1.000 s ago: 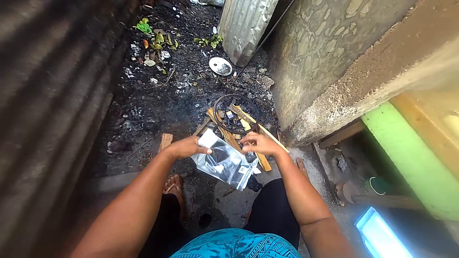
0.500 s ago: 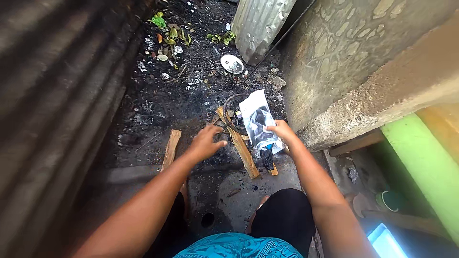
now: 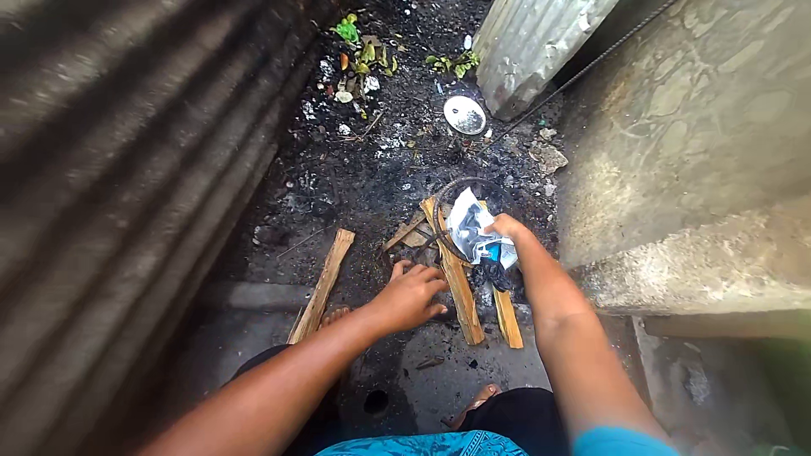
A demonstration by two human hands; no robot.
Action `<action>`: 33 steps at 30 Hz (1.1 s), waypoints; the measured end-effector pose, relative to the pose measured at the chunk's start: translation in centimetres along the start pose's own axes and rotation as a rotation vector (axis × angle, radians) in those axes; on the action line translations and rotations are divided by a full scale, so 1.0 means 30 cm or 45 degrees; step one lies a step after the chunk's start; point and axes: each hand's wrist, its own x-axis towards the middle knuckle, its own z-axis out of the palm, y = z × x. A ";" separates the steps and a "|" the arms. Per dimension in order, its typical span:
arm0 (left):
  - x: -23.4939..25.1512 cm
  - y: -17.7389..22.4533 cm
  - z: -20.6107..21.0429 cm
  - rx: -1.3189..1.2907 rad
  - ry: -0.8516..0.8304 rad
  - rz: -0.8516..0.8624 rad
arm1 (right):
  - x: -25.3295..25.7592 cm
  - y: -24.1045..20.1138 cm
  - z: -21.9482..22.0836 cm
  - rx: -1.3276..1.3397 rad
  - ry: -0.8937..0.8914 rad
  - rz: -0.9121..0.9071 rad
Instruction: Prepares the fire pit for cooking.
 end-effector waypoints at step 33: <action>0.141 -0.015 0.020 0.047 -0.166 0.072 | 0.134 -0.138 0.068 -0.627 0.642 -0.765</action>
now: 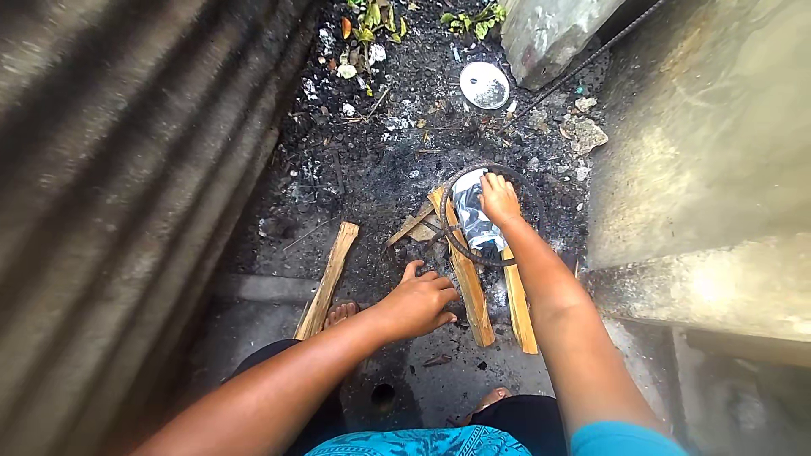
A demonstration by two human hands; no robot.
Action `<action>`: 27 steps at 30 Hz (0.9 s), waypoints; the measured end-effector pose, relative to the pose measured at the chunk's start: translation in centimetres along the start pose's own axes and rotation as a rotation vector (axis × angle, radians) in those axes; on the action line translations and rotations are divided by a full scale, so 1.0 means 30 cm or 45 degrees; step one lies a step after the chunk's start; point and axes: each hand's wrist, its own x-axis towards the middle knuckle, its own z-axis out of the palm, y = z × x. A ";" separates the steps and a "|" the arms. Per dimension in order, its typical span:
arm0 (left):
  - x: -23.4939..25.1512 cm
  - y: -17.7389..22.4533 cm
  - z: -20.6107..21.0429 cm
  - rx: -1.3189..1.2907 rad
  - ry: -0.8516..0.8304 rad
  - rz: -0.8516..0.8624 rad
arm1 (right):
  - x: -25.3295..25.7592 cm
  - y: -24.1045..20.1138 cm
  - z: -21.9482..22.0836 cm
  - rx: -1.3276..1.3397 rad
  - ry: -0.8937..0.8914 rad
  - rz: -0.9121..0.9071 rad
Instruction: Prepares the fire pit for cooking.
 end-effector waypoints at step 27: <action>-0.015 0.010 -0.015 0.015 -0.165 0.013 | -0.165 0.004 -0.159 0.685 0.026 0.200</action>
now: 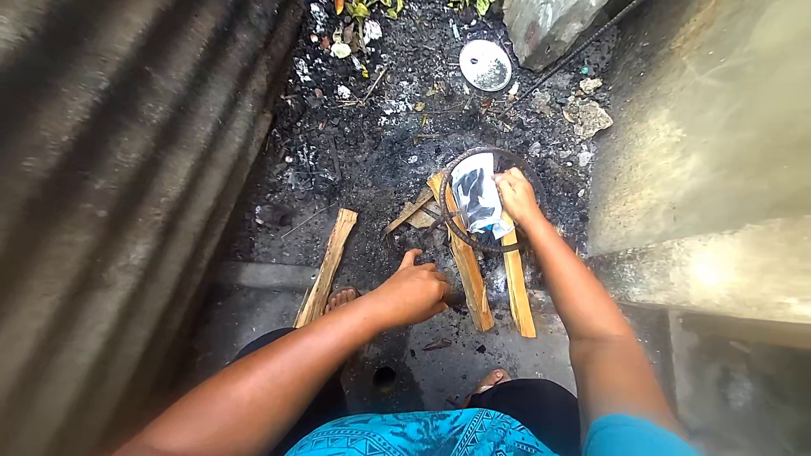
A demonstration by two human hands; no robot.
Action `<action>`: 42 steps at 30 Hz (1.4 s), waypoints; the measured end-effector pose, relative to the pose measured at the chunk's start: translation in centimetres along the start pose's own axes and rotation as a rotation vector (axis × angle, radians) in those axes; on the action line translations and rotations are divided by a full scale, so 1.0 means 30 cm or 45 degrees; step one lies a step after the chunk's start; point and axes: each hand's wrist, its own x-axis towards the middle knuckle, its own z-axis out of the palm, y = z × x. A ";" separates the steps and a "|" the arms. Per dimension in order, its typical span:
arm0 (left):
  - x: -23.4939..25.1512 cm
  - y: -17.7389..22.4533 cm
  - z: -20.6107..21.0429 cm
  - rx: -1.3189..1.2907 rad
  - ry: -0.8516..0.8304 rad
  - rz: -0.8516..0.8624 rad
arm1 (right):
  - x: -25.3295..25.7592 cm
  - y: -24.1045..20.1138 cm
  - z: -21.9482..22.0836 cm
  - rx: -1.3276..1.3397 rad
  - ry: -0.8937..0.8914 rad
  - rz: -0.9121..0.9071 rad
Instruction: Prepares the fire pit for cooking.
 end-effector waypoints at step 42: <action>0.213 -0.083 0.245 0.153 -0.597 -0.369 | -1.939 0.135 -0.045 1.084 1.352 1.275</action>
